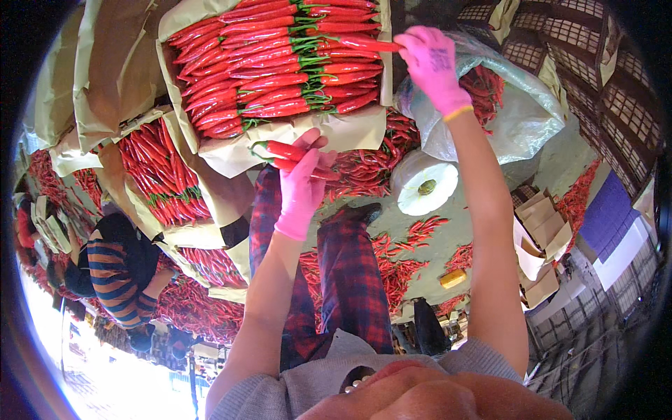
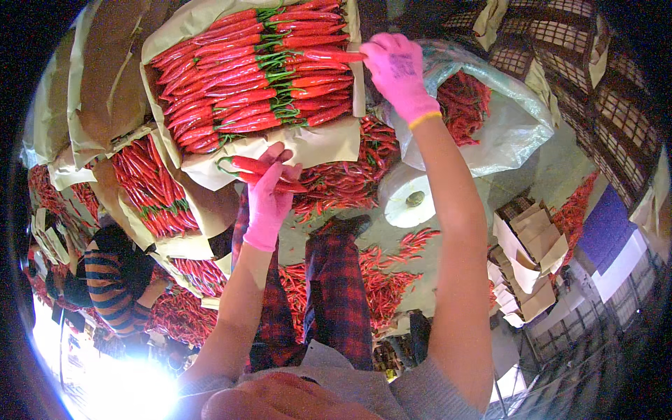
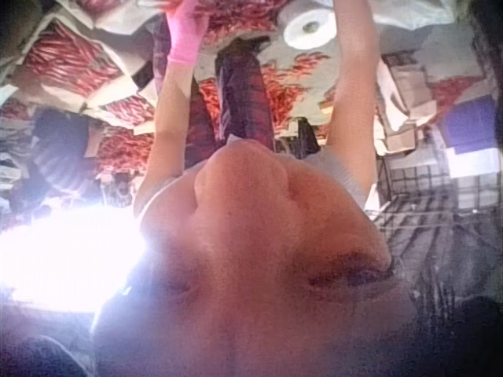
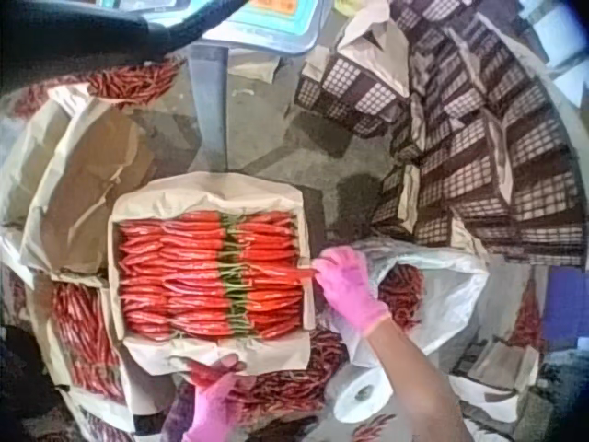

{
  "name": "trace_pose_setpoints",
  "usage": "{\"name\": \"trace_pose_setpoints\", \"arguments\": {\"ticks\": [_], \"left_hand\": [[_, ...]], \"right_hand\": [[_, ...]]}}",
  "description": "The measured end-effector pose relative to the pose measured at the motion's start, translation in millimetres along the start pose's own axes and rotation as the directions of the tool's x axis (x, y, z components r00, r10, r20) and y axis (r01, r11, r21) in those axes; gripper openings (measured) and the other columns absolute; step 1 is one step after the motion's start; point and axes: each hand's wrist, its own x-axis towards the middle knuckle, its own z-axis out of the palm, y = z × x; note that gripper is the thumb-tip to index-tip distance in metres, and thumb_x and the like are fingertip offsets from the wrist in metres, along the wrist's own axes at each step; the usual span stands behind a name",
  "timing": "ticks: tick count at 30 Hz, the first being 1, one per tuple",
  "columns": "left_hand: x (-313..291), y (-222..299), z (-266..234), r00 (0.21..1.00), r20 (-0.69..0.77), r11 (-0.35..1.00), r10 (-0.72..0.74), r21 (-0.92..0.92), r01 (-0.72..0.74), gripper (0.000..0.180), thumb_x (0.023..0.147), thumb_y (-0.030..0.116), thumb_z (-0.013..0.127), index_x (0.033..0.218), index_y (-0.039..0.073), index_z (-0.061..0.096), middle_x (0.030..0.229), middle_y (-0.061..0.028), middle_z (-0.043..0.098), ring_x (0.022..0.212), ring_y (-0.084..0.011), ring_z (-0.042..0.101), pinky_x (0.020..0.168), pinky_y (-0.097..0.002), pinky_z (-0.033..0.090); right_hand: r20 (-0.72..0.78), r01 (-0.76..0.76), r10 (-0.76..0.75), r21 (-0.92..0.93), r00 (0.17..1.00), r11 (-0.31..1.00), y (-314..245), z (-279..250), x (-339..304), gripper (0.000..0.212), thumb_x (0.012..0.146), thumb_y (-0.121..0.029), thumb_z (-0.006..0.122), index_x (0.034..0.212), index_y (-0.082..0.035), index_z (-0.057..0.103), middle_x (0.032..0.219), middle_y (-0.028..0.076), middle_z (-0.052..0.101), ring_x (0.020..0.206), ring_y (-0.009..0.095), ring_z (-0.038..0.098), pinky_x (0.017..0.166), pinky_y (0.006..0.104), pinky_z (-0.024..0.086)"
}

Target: The person sorts red peppers by hand, places them into a cardboard box, folds paper liners over the contents, and carries the box to a scale.

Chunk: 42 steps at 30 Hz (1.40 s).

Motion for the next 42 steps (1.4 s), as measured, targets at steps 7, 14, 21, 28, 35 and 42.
{"name": "trace_pose_setpoints", "arguments": {"ticks": [7,14,21,28,35,42], "left_hand": [[25.9,-28.4,69.8,0.988,0.091,0.98,0.124,-0.17,-0.107,0.049,0.094,0.007,0.059,0.14,0.009,0.042,0.136,-0.0111,0.052,0.121,-0.0217,0.053,0.104,-0.0428,0.042],[76.4,58.3,58.2,0.887,0.234,0.911,0.399,-0.21,-0.355,0.022,0.096,0.007,0.055,0.117,0.005,0.052,0.103,-0.0067,0.06,0.098,-0.022,0.058,0.09,-0.0383,0.047],[210.7,122.1,44.5,0.895,0.405,0.923,0.188,-0.384,-0.02,0.029,0.096,0.01,0.054,0.124,0.002,0.054,0.133,-0.0148,0.055,0.126,-0.0334,0.05,0.109,-0.0492,0.043],[202.1,103.1,66.7,0.974,0.155,0.956,0.166,-0.265,-0.121,0.03,0.094,0.009,0.056,0.123,0.004,0.058,0.127,-0.0147,0.058,0.116,-0.0329,0.057,0.105,-0.043,0.047],[201.2,104.6,66.6,0.971,0.175,0.96,0.165,-0.256,-0.117,0.029,0.095,0.007,0.054,0.124,0.002,0.056,0.129,-0.0126,0.057,0.123,-0.0316,0.052,0.107,-0.0447,0.045],[197.8,106.6,67.1,0.958,0.22,0.963,0.184,-0.234,-0.131,0.026,0.098,0.006,0.048,0.122,0.001,0.053,0.12,-0.0171,0.06,0.118,-0.0318,0.055,0.1,-0.0419,0.049]], "right_hand": [[0.196,-0.142,0.062,0.429,0.979,0.892,-108.7,-35.8,-64.5,0.019,0.077,-0.011,0.067,0.096,-0.009,0.068,0.096,0.01,0.064,0.091,0.032,0.06,0.08,0.0451,0.045],[-0.043,0.013,-0.015,-0.045,0.999,0.999,-52.6,26.3,32.9,0.043,0.077,-0.034,0.072,0.116,-0.015,0.063,0.114,0.004,0.061,0.103,0.026,0.055,0.087,0.0418,0.043],[0.339,-0.026,0.139,-0.316,0.93,0.948,-59.8,30.8,111.6,0.055,0.075,-0.039,0.071,0.119,-0.009,0.055,0.119,0.011,0.05,0.113,0.029,0.045,0.088,0.0467,0.036],[0.543,-0.116,0.349,-0.416,0.764,0.902,-58.1,35.0,131.8,0.037,0.086,-0.032,0.063,0.12,-0.018,0.061,0.116,0.006,0.066,0.108,0.025,0.062,0.087,0.0475,0.042],[0.594,0.006,0.289,-0.443,0.751,0.896,-36.1,4.1,125.9,0.024,0.085,-0.025,0.057,0.107,-0.019,0.064,0.108,0.007,0.068,0.103,0.026,0.063,0.083,0.0483,0.041],[0.433,-0.634,0.476,0.379,0.766,0.675,-22.3,-74.6,31.1,0.031,0.082,-0.019,0.062,0.109,-0.005,0.056,0.089,0.011,0.061,0.082,0.024,0.061,0.072,0.0362,0.047]]}}
